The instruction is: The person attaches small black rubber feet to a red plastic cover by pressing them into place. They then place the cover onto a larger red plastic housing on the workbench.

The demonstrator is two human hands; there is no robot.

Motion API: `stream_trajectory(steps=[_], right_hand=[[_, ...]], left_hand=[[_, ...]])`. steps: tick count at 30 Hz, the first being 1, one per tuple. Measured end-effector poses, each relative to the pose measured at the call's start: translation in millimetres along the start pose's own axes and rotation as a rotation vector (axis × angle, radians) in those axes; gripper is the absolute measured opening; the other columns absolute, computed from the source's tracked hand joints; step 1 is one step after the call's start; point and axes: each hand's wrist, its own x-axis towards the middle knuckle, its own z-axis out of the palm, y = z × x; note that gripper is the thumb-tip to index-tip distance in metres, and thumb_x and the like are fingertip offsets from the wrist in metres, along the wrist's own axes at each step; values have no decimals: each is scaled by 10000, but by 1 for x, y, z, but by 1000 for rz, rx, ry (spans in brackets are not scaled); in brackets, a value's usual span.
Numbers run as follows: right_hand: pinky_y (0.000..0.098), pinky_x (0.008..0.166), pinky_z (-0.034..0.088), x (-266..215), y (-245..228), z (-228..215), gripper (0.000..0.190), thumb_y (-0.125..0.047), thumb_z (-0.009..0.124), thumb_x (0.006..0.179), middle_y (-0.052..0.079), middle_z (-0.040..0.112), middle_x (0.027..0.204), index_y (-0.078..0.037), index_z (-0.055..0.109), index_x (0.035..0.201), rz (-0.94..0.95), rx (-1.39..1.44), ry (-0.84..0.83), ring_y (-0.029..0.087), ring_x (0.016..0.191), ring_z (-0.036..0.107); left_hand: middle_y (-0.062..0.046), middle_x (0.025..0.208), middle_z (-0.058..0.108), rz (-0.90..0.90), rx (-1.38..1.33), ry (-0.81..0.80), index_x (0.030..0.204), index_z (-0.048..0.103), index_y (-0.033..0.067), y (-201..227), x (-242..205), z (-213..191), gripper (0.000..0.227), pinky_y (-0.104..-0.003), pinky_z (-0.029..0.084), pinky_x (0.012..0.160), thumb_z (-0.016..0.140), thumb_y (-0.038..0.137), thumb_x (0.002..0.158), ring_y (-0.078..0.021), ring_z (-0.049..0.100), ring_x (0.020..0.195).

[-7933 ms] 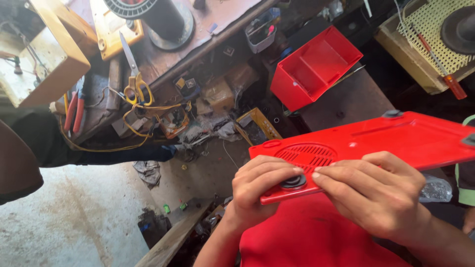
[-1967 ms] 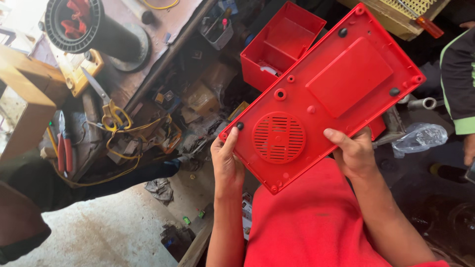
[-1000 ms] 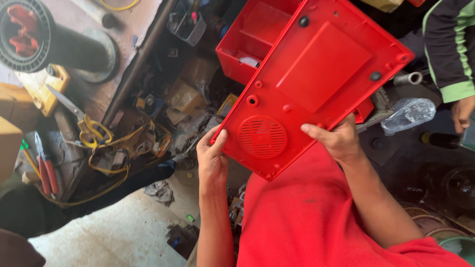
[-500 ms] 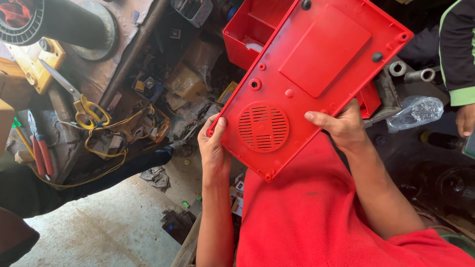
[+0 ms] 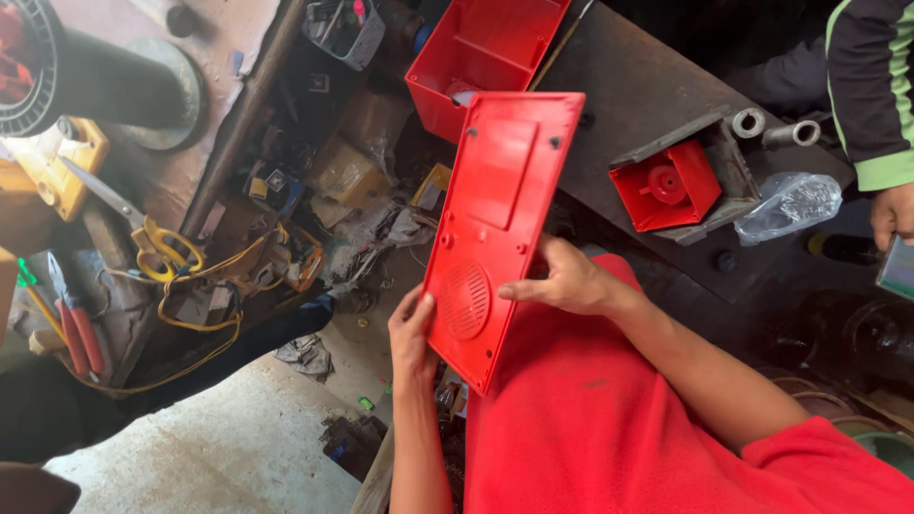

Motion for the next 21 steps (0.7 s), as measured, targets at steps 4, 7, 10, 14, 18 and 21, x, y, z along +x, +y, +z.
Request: stream_trajectory(steps=[4, 7, 10, 14, 18, 21], right_hand=[[354, 934, 541, 8, 9, -4, 502, -170, 778, 861, 102, 697, 1183, 23, 610, 1292, 309, 259, 137, 183, 1066, 654], [311, 820, 570, 9, 22, -12, 342, -105, 713, 869, 69, 739, 1051, 12, 676, 1189, 376, 283, 241, 140, 917, 688], [280, 807, 559, 6, 38, -17, 248, -68, 670, 905, 61, 728, 1024, 20, 689, 1136, 350, 302, 244, 117, 894, 670], [349, 629, 577, 8, 57, -26, 179, -95, 622, 876, 87, 727, 881, -24, 693, 1024, 650, 398, 229, 180, 696, 684], [346, 626, 571, 21, 62, -34, 126, -124, 628, 924, 75, 697, 836, -42, 675, 1007, 709, 532, 83, 164, 669, 660], [349, 641, 584, 40, 61, -41, 166, -201, 647, 948, 58, 697, 832, -55, 684, 1019, 790, 549, -40, 159, 677, 656]], left_hand=[[-212, 1166, 715, -27, 171, -22, 1287, 659, -105, -15, -10, -17, 439, -380, 590, 864, 764, 71, 899, -252, 707, 987], [-190, 1304, 667, 86, 308, -52, 1369, 603, -45, -4, -20, -4, 551, -385, 537, 979, 777, 96, 866, -239, 656, 1152], [-158, 1464, 587, 439, 633, -100, 1436, 536, 13, 18, -45, 24, 673, -400, 449, 1140, 814, 153, 839, -253, 562, 1376], [-181, 1460, 571, 756, 1073, -398, 1397, 577, 34, 54, -96, 60, 807, -483, 368, 1184, 909, 236, 690, -363, 515, 1398], [-202, 1458, 541, 671, 1191, -476, 1379, 567, 10, 71, -115, 84, 781, -517, 316, 1182, 894, 223, 702, -401, 467, 1393], [-157, 1438, 624, 830, 1570, -277, 1356, 629, 40, 64, -107, 91, 691, -482, 422, 1147, 759, 36, 677, -357, 563, 1356]])
